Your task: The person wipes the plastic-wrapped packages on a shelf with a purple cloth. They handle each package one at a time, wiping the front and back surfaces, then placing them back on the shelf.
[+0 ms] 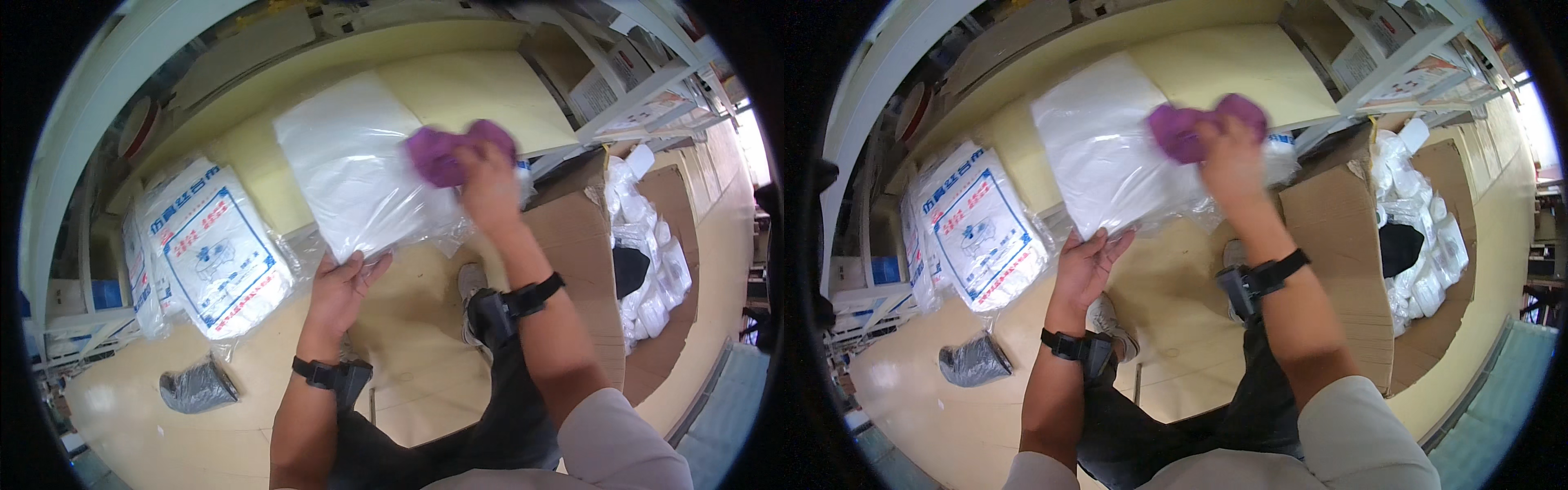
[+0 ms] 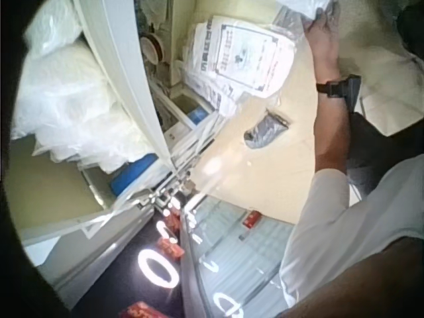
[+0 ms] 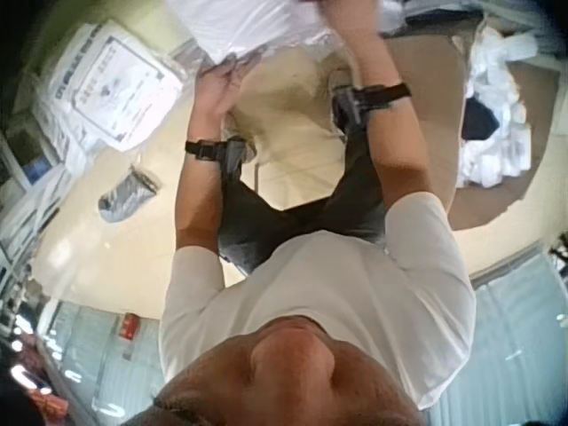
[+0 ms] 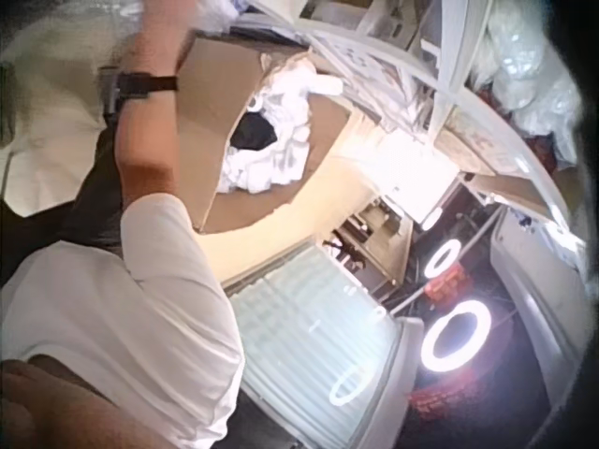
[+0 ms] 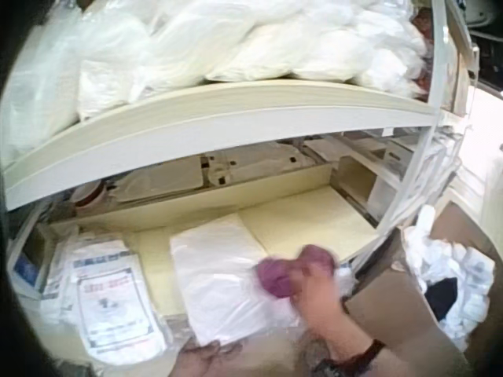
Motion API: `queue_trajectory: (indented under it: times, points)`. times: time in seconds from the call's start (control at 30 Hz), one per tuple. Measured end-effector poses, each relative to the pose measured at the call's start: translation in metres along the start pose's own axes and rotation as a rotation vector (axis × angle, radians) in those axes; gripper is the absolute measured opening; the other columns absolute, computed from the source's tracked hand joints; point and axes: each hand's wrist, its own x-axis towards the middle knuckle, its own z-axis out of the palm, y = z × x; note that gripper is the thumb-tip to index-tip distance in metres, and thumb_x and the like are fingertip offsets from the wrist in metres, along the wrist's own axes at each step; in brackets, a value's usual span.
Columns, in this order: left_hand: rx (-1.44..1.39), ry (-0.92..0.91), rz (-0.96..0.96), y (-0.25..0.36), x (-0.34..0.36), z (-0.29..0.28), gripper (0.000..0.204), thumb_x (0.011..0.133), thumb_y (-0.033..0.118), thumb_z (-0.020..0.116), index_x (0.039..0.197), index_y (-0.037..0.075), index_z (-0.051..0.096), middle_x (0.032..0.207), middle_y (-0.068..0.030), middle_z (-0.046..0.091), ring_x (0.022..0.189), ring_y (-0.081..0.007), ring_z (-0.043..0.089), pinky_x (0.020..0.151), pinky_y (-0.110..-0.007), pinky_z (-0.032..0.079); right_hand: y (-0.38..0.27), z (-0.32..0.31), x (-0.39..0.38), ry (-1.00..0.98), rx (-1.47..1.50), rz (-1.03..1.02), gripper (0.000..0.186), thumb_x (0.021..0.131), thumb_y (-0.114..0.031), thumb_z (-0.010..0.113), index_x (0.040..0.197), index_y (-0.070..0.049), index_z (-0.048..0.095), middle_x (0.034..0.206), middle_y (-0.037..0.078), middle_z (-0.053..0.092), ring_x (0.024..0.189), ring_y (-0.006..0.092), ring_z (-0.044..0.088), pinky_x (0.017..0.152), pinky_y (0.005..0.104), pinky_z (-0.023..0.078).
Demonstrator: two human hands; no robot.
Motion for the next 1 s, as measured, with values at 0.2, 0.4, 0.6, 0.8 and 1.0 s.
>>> queue_trajectory:
  times: [0.2, 0.4, 0.6, 0.8, 1.0]
  points:
    - [0.022, 0.064, 0.008, 0.006, -0.005, -0.004, 0.035, 0.102, -0.001, 0.049, 0.137, 0.000, 0.046, 0.131, -0.0159, 0.060, 0.123, -0.0394, 0.061, 0.111, -0.051, 0.051, 0.001, -0.027, 0.017, -0.020, 0.197, 0.341, 0.049, 0.078, -0.017, 0.073, 0.127, -0.019, 0.066, 0.114, 0.019, 0.063, 0.108, 0.0414, 0.063, 0.085, 0.0503, 0.056]
    - [0.104, 0.122, 0.038, -0.003, 0.001, -0.002, 0.036, 0.104, 0.004, 0.048, 0.139, 0.001, 0.046, 0.135, -0.0149, 0.059, 0.122, -0.0389, 0.062, 0.103, -0.052, 0.056, -0.112, -0.046, -0.026, -0.150, 0.450, -0.322, 0.033, 0.076, -0.013, 0.069, 0.108, -0.019, 0.073, 0.097, 0.012, 0.066, 0.096, 0.0335, 0.065, 0.084, 0.0481, 0.056]
    - [0.050, 0.126, 0.044, -0.002, -0.001, 0.004, 0.031, 0.108, 0.013, 0.049, 0.136, 0.000, 0.049, 0.132, -0.0138, 0.060, 0.119, -0.0410, 0.063, 0.105, -0.054, 0.055, -0.043, -0.022, 0.003, -0.218, 0.235, 0.239, 0.049, 0.078, -0.006, 0.069, 0.125, -0.017, 0.066, 0.114, 0.021, 0.061, 0.106, 0.0433, 0.064, 0.089, 0.0483, 0.056]
    - [0.153, 0.113, -0.082, 0.005, -0.006, -0.012, 0.032, 0.102, 0.006, 0.058, 0.133, 0.000, 0.052, 0.128, -0.0133, 0.063, 0.112, -0.0333, 0.068, 0.101, -0.047, 0.057, 0.006, -0.028, 0.024, 0.094, 0.083, 0.367, 0.050, 0.074, -0.009, 0.072, 0.124, -0.014, 0.067, 0.110, 0.021, 0.060, 0.104, 0.0422, 0.061, 0.090, 0.0491, 0.052]
    - [-0.076, 0.133, -0.072, -0.007, 0.004, -0.005, 0.031, 0.100, 0.008, 0.059, 0.130, 0.003, 0.056, 0.115, -0.0090, 0.070, 0.105, -0.0208, 0.069, 0.087, -0.034, 0.058, -0.103, -0.004, 0.001, -0.021, 0.441, -0.287, 0.039, 0.076, -0.003, 0.066, 0.113, -0.016, 0.074, 0.126, 0.017, 0.059, 0.118, 0.0380, 0.056, 0.102, 0.0475, 0.046]
